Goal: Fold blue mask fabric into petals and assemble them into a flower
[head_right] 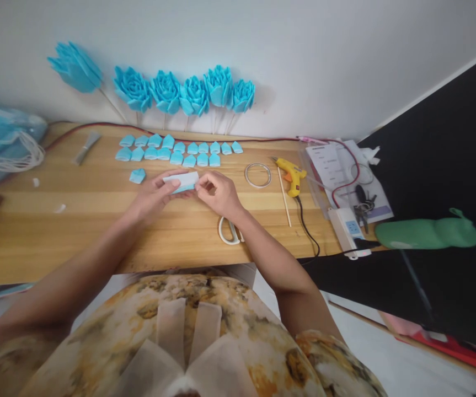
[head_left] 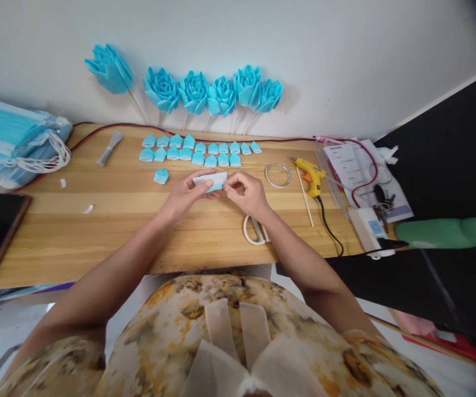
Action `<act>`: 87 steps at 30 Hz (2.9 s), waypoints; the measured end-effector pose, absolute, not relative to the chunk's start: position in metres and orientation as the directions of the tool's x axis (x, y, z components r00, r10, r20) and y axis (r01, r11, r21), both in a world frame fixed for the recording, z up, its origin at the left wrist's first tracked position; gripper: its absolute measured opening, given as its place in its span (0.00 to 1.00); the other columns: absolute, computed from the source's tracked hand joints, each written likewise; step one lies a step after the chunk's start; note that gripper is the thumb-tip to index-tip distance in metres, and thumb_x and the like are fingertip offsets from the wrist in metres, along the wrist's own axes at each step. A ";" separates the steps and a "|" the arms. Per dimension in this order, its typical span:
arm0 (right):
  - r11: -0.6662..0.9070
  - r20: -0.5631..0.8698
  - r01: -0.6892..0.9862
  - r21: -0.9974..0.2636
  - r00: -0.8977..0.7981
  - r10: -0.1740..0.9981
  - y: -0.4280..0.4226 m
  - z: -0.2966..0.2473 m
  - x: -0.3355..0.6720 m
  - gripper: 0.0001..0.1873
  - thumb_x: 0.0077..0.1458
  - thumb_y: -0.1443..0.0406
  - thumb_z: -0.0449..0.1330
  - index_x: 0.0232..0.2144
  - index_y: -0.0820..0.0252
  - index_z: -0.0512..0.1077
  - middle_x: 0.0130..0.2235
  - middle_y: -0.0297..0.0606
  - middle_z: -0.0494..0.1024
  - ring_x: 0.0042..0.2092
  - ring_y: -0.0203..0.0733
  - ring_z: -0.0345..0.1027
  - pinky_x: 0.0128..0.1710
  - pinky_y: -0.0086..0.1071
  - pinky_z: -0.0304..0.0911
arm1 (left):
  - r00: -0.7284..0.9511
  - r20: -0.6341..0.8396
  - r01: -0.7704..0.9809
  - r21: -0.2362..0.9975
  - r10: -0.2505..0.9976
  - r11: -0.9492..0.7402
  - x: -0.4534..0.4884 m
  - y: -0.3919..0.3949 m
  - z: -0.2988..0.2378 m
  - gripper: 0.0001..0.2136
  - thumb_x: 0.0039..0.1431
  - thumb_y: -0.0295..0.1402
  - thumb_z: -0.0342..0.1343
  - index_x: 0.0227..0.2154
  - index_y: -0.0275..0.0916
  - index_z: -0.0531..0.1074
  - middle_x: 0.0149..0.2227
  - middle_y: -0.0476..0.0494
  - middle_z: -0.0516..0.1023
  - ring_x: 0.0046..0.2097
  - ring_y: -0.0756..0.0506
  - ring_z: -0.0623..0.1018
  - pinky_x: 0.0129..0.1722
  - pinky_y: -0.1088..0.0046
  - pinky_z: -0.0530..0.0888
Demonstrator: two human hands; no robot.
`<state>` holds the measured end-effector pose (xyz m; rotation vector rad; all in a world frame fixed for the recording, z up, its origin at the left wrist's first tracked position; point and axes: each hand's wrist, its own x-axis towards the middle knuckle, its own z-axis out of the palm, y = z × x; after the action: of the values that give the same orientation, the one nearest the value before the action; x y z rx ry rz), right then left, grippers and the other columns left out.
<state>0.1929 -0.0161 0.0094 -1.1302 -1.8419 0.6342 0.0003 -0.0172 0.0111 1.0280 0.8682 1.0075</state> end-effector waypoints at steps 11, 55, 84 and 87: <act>0.451 0.398 0.459 -0.765 -0.213 0.892 -0.016 0.007 0.193 0.08 0.55 0.62 0.59 0.25 0.55 0.68 0.29 0.34 0.76 0.32 0.37 0.70 0.35 0.33 0.68 | 0.262 -0.072 -0.100 0.990 0.962 0.102 -0.001 -0.016 0.012 0.28 0.48 0.38 0.69 0.53 0.35 0.74 0.46 0.40 0.80 0.37 0.45 0.82 0.47 0.63 0.78; 0.338 0.266 0.347 -0.875 -0.240 0.934 -0.013 0.004 0.194 0.19 0.52 0.60 0.64 0.47 0.57 0.78 0.37 0.36 0.82 0.33 0.38 0.71 0.36 0.33 0.68 | 0.090 0.094 -0.310 0.949 0.991 -0.062 0.004 -0.013 0.003 0.25 0.50 0.35 0.69 0.52 0.42 0.73 0.32 0.50 0.75 0.30 0.52 0.72 0.32 0.74 0.69; 0.779 0.571 0.516 -0.356 -0.540 0.619 -0.008 0.016 0.206 0.21 0.60 0.71 0.54 0.48 0.39 0.74 0.62 0.30 0.69 0.66 0.50 0.56 0.65 0.59 0.54 | 0.274 -0.222 -0.425 0.845 0.936 0.325 0.002 -0.015 0.007 0.11 0.46 0.36 0.71 0.22 0.35 0.78 0.24 0.46 0.78 0.27 0.51 0.73 0.30 0.73 0.68; 0.768 0.537 0.515 -0.381 -0.553 0.637 -0.006 0.011 0.206 0.18 0.60 0.70 0.56 0.45 0.39 0.75 0.63 0.28 0.68 0.67 0.51 0.54 0.65 0.59 0.53 | 0.293 -0.239 -0.397 0.850 0.926 0.345 0.002 -0.017 0.007 0.10 0.46 0.36 0.70 0.23 0.35 0.77 0.24 0.46 0.78 0.26 0.51 0.72 0.29 0.73 0.67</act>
<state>0.2055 -0.0060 0.0111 -0.8555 -2.2815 0.2338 0.0023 -0.0165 0.0071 0.7632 0.8422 1.0048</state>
